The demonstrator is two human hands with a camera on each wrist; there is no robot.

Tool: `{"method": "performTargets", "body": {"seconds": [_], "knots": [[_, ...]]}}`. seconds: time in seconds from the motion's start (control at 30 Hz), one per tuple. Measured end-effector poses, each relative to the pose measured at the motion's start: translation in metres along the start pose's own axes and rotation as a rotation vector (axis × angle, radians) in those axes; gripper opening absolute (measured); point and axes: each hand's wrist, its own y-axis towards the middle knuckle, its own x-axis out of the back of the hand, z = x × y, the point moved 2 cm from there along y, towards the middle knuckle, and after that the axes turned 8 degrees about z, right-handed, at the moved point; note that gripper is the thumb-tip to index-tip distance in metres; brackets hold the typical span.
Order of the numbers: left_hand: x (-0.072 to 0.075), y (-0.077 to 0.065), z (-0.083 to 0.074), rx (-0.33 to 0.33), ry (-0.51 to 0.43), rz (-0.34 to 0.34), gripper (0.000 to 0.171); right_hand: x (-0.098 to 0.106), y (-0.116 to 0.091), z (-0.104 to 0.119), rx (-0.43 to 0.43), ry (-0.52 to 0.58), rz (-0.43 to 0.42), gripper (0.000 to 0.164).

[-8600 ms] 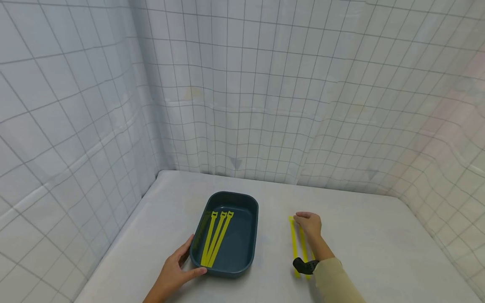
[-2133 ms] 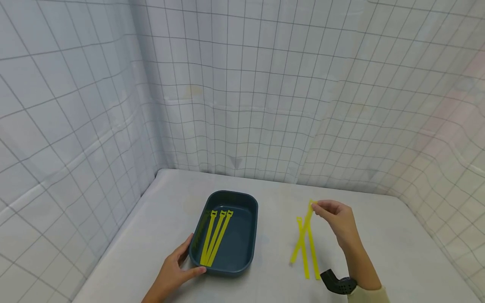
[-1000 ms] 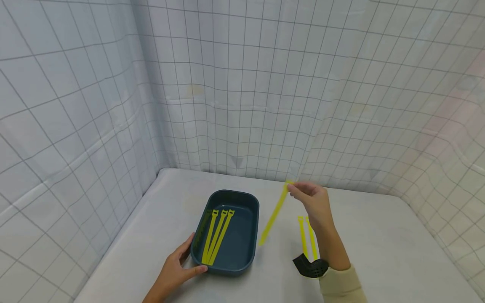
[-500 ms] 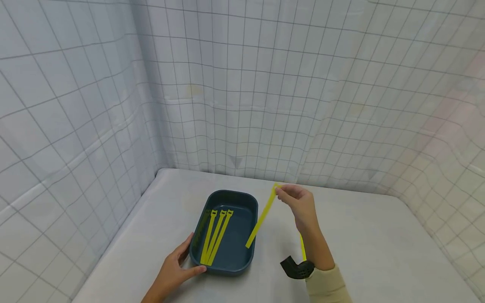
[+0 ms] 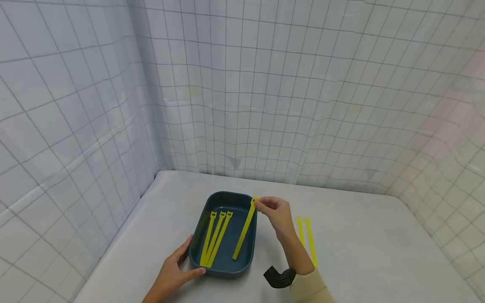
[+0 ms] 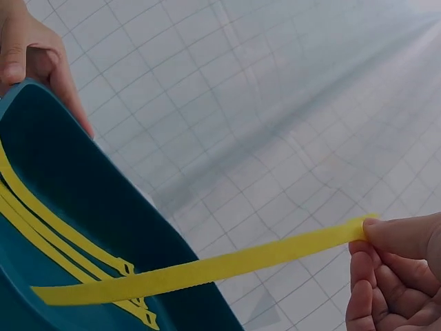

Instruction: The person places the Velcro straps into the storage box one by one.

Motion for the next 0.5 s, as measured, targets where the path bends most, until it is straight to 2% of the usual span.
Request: {"method": "performTargets", "body": {"seconds": [0.23,0.5], "knots": [[0.000,0.000,0.000,0.002,0.006,0.001,0.094,-0.012,0.001,-0.004,0.012,0.013,0.033,0.028],[-0.001,0.000,0.003,-0.030,0.004,-0.011,0.093,-0.026,0.000,-0.004,-0.011,0.049,0.089,0.028]]}}
